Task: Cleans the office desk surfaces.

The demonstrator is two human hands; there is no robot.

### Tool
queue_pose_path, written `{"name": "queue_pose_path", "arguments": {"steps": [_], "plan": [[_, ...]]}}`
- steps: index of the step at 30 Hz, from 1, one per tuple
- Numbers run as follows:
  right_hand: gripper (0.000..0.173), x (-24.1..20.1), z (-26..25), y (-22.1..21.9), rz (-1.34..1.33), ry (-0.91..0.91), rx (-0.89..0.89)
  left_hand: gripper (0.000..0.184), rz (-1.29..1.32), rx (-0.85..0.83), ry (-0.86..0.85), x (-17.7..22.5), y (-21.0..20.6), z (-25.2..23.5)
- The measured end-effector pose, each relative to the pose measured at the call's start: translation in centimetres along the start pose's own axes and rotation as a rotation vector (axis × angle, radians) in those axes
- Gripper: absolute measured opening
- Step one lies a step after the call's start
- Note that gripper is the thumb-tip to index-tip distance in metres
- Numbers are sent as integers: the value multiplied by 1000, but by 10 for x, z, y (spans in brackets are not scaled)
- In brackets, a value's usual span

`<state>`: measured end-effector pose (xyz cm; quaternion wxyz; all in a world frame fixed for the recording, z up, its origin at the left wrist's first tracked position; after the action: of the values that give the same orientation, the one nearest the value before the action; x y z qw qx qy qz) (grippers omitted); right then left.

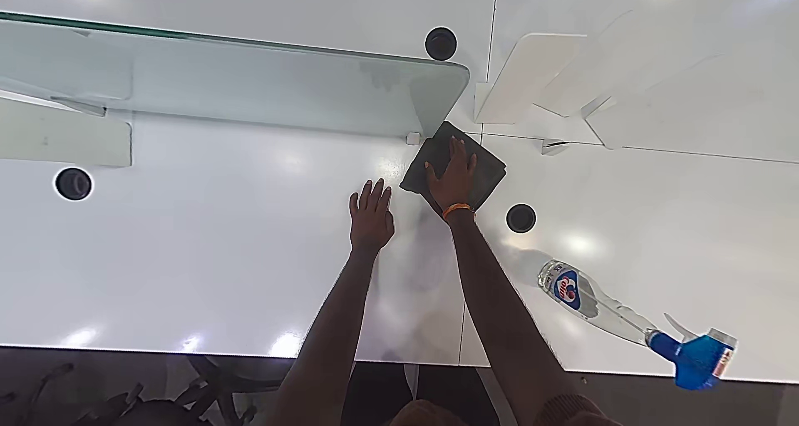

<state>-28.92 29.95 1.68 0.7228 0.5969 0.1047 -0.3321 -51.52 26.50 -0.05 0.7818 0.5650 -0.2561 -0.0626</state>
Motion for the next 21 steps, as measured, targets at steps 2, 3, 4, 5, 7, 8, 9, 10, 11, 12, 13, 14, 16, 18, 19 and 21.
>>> {"name": "queue_pose_path", "arguments": {"steps": [2,3,4,5,7,8,9,10,11,12,13,14,16,18,19,21], "plan": [[82,-9,-8,2,22,38,-65,53,-4,4,2,-1,-1,1],[82,-10,-14,2,33,67,-88,53,-5,4,4,-1,-1,1],[82,-9,-22,2,43,97,-88,53,-5,-4,7,-1,-1,0],[82,-7,-29,2,44,130,-96,53,-8,-6,8,-1,-1,-1],[85,-7,-38,4,53,189,-143,53,-13,-5,9,-1,-2,-1],[88,-6,-42,5,53,217,-164,53,-16,-5,8,-1,-1,-1],[92,-6,-45,7,53,241,-176,53,-16,-1,6,0,-1,-2],[94,-7,-48,9,56,254,-189,53,-17,0,4,0,0,-1],[97,-8,-51,10,68,261,-195,53,-14,1,1,0,1,-1],[100,-9,-53,11,87,263,-195,53,-9,7,-2,0,2,-1],[102,-10,-54,11,109,261,-184,53,-6,7,-2,0,2,-1],[102,-11,-53,11,123,256,-165,52,-8,5,1,0,1,-1],[102,-12,-50,9,126,235,-138,52,-16,-3,11,-2,0,-1],[99,-11,-45,8,110,213,-116,52,-12,-1,9,-1,0,-2],[97,-11,-42,7,104,204,-114,52,-12,7,5,-1,0,-2],[90,-12,-36,6,102,194,-130,51,-12,16,1,-1,1,-2]]}}
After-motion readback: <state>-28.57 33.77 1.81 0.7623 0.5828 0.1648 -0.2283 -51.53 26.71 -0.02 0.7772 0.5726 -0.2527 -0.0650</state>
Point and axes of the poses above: each hand's wrist, its own z-axis away from the middle knuckle, its own y-axis out of the back of the hand, x = y × z, the point moved 6 cm from there along -z, towards the middle knuckle, and after that the axes turned 15 degrees about -x, right-handed, at the moved point
